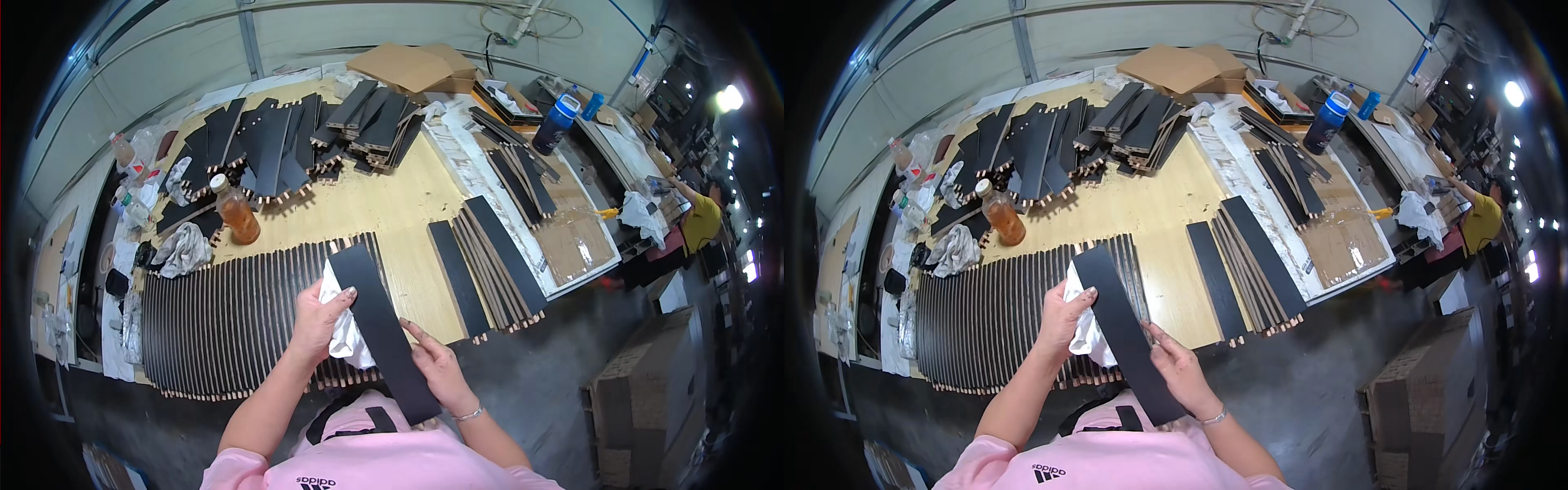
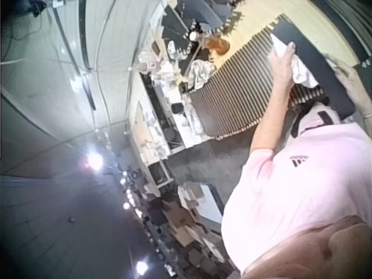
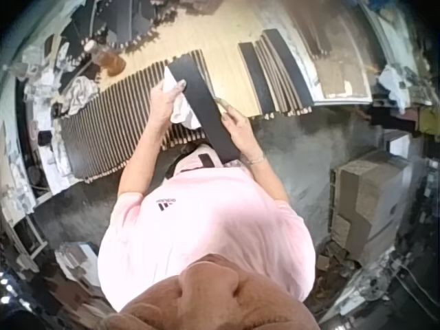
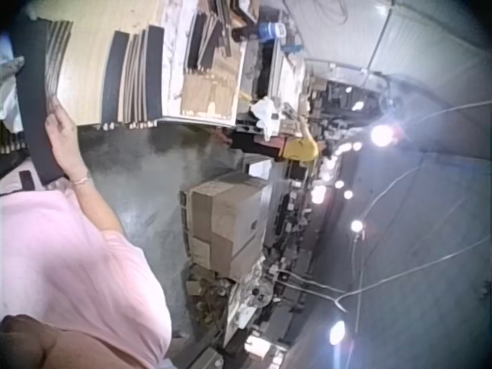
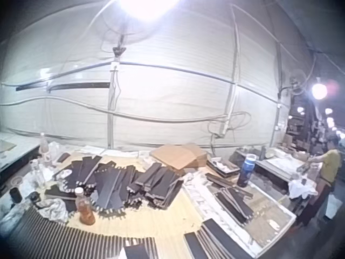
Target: The person cleans wooden panels by wiping them with a cloth moistened from a bottle and rubbing them with a sponge block, then stacks them on the workbench.
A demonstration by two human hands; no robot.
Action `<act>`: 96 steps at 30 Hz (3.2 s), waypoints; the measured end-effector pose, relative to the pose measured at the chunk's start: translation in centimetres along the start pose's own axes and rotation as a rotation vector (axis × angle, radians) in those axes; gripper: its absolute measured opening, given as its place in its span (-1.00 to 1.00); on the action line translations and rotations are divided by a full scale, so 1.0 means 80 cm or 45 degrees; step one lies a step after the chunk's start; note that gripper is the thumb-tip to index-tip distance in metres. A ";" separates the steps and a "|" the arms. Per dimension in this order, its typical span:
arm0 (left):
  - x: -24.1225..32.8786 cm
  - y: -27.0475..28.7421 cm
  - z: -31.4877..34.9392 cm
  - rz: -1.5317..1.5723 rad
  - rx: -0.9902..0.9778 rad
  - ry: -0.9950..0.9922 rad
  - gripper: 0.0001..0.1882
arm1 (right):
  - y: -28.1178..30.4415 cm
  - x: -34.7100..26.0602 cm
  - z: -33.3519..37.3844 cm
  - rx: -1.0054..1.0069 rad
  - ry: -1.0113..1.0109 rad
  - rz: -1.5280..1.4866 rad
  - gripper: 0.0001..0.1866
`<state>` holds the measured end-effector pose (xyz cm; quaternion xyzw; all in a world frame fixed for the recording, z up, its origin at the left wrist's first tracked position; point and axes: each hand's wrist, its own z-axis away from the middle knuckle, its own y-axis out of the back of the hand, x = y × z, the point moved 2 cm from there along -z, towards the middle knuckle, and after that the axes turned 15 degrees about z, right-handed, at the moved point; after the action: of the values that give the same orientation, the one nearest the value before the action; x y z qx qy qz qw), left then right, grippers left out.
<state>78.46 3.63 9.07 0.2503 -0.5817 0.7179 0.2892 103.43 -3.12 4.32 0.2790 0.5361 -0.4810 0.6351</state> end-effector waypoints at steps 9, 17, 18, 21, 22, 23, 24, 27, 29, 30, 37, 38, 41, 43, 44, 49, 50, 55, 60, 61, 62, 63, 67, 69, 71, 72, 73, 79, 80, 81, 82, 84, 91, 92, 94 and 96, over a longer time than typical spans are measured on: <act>0.001 0.016 0.002 0.015 0.051 -0.105 -0.78 | -0.036 -0.058 0.007 0.417 0.429 0.990 0.10; 0.074 0.105 0.008 -0.729 0.227 -0.649 -0.71 | -0.022 -0.036 -0.008 0.444 0.192 0.583 -0.16; 0.082 0.102 0.017 -0.939 0.324 -0.600 -0.65 | -0.025 -0.038 -0.012 0.467 0.221 0.594 -0.24; 0.104 0.102 0.045 -1.998 0.221 -1.100 -0.55 | -0.049 -0.036 -0.024 0.369 0.152 0.520 -0.29; 0.106 0.108 0.061 -1.843 0.238 -1.020 -0.51 | -0.062 -0.040 -0.028 0.301 0.165 0.514 -0.29; 0.107 0.107 0.072 -1.800 0.210 -1.017 -0.56 | -0.071 -0.048 -0.030 0.300 0.149 0.641 -0.30; 0.102 0.122 0.081 -1.655 0.222 -0.989 -0.61 | -0.084 -0.049 -0.037 0.293 0.146 0.759 -0.32; 0.117 0.161 0.107 -1.358 0.259 -0.866 -0.75 | -0.119 -0.043 -0.049 0.200 0.126 0.596 -0.40; 0.158 0.207 0.126 -1.257 0.368 -0.752 -0.78 | -0.158 -0.054 -0.052 0.138 -0.012 0.284 -0.46; 0.187 0.236 0.134 -1.283 0.450 -0.788 -0.79 | -0.175 -0.054 -0.055 0.133 0.020 0.277 -0.47; 0.456 0.608 0.207 -1.455 1.153 -1.073 -0.84 | -0.360 -0.039 -0.106 0.103 -0.023 0.165 -0.48; 0.489 0.667 0.232 -1.391 1.188 -1.142 -0.85 | -0.394 -0.037 -0.120 0.100 -0.026 0.119 -0.48; 0.543 0.758 0.248 -1.419 1.346 -0.976 -0.85 | -0.470 -0.011 -0.157 0.131 -0.050 0.167 -0.46; 0.574 0.823 0.253 -1.456 1.370 -0.887 -0.82 | -0.520 -0.007 -0.173 0.126 -0.078 0.183 -0.47; 0.586 0.854 0.256 -1.495 1.385 -0.801 -0.78 | -0.543 -0.007 -0.177 0.114 -0.097 0.187 -0.46; 0.631 0.933 0.210 -1.911 1.316 -0.594 -0.50 | -0.604 0.008 -0.191 0.098 -0.178 0.297 -0.46; 0.634 0.939 0.198 -1.994 1.294 -0.576 -0.44 | -0.610 0.014 -0.194 0.110 -0.174 0.340 -0.46; 0.638 0.969 0.174 -2.048 1.239 -0.417 -0.33 | -0.639 0.019 -0.205 0.144 -0.220 0.432 -0.46; 0.642 0.970 0.210 -1.548 1.245 -0.732 -0.44 | -0.657 0.010 -0.211 0.092 -0.215 0.394 -0.48; 0.639 0.949 0.212 -1.540 1.222 -0.726 -0.44 | -0.657 0.010 -0.208 0.116 -0.218 0.398 -0.48; 0.634 0.912 0.204 -1.129 1.004 -0.808 -0.45 | -0.652 0.010 -0.207 0.149 -0.200 0.411 -0.48; 0.633 0.874 0.201 -0.724 0.796 -0.864 -0.46 | -0.647 0.010 -0.207 0.166 -0.181 0.420 -0.48; 0.591 0.729 0.179 -0.073 0.411 -0.822 -0.35 | -0.636 0.019 -0.202 0.189 -0.168 0.344 -0.46; 0.562 0.671 0.173 0.093 0.220 -0.725 -0.33 | -0.636 0.022 -0.201 0.150 -0.161 0.346 -0.45; 0.523 0.625 0.162 0.194 0.056 -0.573 -0.31 | -0.639 0.015 -0.198 0.116 -0.158 0.290 -0.44; 0.507 0.598 0.159 0.229 0.037 -0.489 -0.30 | -0.640 0.010 -0.195 0.127 -0.136 0.300 -0.43; 0.489 0.576 0.155 0.236 0.001 -0.404 -0.26 | -0.634 0.005 -0.192 0.117 -0.120 0.373 -0.42; 0.429 0.470 0.145 -0.144 -0.181 -0.230 -0.22 | -0.589 -0.019 -0.151 0.245 -0.044 0.672 -0.44; 0.422 0.462 0.143 -0.159 -0.111 -0.210 -0.23 | -0.585 -0.023 -0.145 0.253 -0.007 0.703 -0.45; 0.411 0.460 0.139 -0.176 -0.104 -0.276 -0.28 | -0.580 -0.025 -0.139 0.260 0.028 0.733 -0.46; 0.408 0.453 0.135 -0.238 -0.116 -0.306 -0.31 | -0.576 -0.023 -0.133 0.279 0.019 0.737 -0.46; 0.406 0.423 0.117 -0.530 -0.108 -0.445 -0.36 | -0.558 -0.020 -0.122 0.362 0.067 0.719 -0.47; 0.371 0.345 0.063 -1.214 -0.183 -1.021 -0.41 | -0.506 -0.019 -0.096 0.439 0.027 0.733 -0.43; 0.358 0.338 0.066 -1.267 -0.231 -1.039 -0.39 | -0.499 -0.023 -0.094 0.446 0.013 0.715 -0.43; 0.326 0.331 0.102 -1.311 -0.458 -0.966 -0.40 | -0.483 -0.025 -0.090 0.456 -0.004 0.693 -0.42; 0.301 0.325 0.136 -1.280 -0.616 -0.899 -0.42 | -0.464 -0.019 -0.086 0.502 0.023 0.728 -0.42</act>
<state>43.32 -8.08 10.01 0.6398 -0.5988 0.2191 0.4290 66.84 -10.81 9.88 0.5395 0.3385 -0.3755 0.6734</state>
